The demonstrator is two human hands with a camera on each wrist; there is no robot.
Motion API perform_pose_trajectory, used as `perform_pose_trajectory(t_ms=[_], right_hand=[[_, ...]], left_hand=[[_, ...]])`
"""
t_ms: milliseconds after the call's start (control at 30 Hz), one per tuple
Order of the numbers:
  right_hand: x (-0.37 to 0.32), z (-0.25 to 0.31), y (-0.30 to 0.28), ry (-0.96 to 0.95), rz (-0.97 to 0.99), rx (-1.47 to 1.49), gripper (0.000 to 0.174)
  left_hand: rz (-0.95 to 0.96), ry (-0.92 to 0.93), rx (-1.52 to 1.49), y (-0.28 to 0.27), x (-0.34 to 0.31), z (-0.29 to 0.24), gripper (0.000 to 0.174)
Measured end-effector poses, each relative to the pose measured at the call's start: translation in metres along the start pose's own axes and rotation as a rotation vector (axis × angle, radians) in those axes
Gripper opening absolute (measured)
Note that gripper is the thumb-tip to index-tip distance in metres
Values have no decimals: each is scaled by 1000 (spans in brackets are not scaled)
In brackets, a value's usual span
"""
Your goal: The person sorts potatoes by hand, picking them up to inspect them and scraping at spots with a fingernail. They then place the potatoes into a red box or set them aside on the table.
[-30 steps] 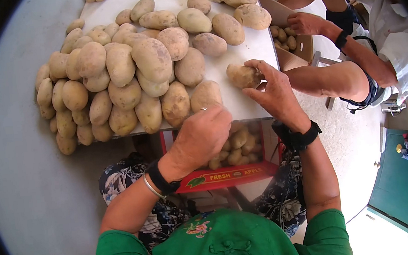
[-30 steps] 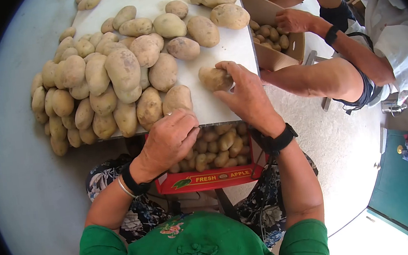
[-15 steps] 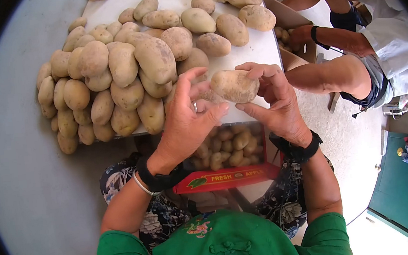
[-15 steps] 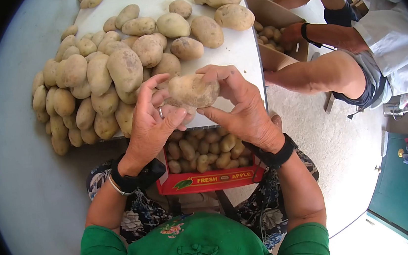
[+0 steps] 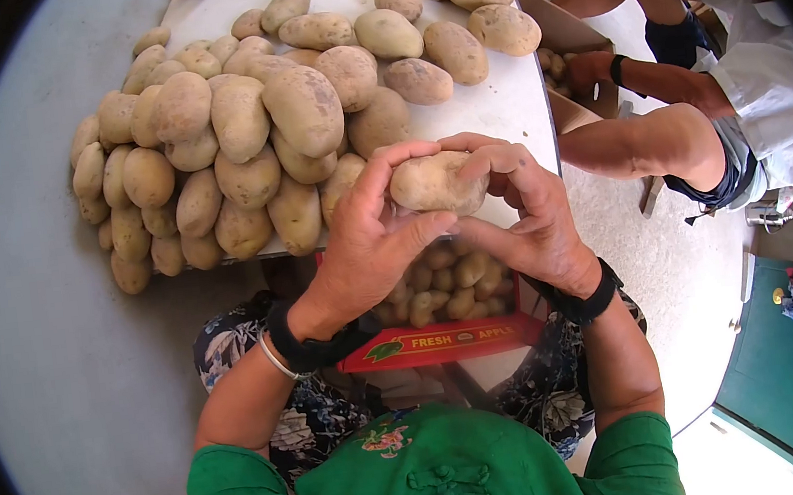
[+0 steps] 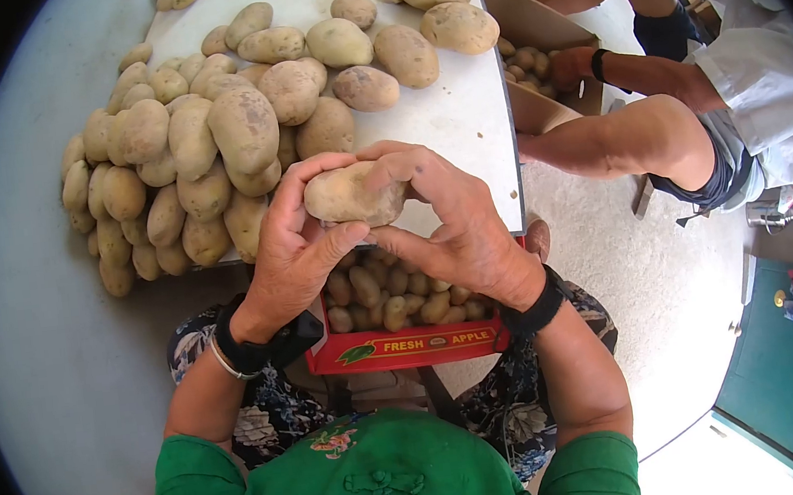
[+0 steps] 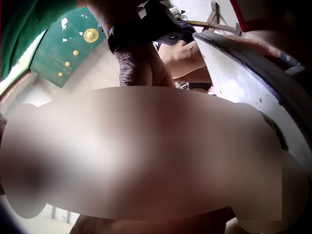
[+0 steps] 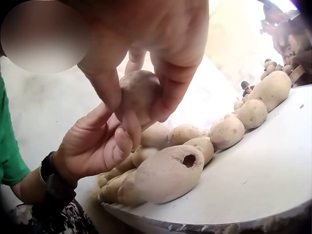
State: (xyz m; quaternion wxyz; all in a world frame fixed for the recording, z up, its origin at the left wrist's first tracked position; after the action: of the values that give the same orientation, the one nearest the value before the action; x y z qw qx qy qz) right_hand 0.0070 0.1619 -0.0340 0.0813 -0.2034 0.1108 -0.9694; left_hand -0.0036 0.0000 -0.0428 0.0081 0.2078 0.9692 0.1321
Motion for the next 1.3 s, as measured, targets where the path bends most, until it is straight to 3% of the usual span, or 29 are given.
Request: perform_pose_trajectory(t_ms=[233, 600, 767, 1300], right_hand=[[3, 1, -1, -15, -6, -62, 44], [3, 6, -2, 21, 0, -126, 36], [2, 8, -1, -70, -35, -206, 32], [4, 3, 3, -40, -85, -112, 39]], left_hand=[[-92, 149, 157, -1, 1, 4, 47], [-79, 140, 248, 4, 3, 2, 44], [-81, 117, 153, 0, 6, 0, 44], [-73, 94, 139, 0, 7, -3, 46]])
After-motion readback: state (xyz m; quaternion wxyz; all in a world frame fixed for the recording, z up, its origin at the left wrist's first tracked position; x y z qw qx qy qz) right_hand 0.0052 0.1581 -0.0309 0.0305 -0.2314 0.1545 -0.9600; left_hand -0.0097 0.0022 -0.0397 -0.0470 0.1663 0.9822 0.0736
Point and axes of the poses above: each hand's wrist, its own x-axis towards the middle knuckle, its own y-axis out of the palm, z = x × y, the point moved 3 cm from there along x, towards the middle knuckle, and after that the axes turned 5 degrees about -z, right-handed, at the moved point
